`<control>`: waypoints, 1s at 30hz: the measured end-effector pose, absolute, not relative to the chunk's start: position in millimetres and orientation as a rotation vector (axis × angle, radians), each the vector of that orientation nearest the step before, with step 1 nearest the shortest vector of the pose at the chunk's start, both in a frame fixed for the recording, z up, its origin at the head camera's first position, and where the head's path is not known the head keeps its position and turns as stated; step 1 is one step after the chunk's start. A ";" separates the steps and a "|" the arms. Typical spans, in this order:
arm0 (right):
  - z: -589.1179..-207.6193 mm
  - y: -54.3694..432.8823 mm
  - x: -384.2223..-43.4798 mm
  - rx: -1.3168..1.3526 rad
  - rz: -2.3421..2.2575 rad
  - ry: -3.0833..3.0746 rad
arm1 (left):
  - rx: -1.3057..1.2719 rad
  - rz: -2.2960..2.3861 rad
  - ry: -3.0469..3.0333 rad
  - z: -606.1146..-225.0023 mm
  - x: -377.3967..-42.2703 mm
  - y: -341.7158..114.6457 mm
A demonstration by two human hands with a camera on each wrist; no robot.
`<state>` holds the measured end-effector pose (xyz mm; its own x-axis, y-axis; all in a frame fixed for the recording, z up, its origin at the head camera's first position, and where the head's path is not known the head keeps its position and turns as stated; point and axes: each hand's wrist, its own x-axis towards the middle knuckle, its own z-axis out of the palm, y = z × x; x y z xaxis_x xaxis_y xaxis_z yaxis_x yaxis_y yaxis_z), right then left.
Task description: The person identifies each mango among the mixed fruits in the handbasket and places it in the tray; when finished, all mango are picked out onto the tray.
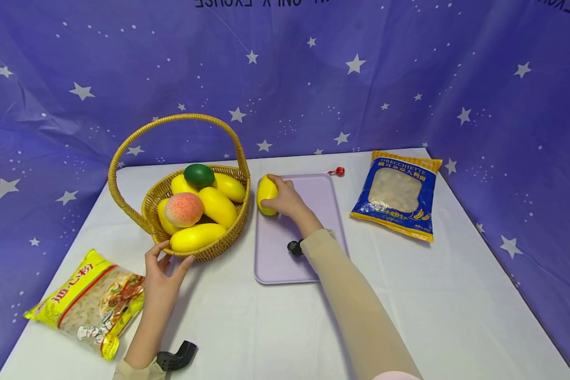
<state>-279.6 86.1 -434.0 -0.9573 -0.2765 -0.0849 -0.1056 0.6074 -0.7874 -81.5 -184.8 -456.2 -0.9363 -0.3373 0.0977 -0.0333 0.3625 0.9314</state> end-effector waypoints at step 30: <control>-428.0 80.2 -271.4 -0.295 -1.228 2.897 | 0.317 -1.628 -2.342 -456.5 -81.5 -185.4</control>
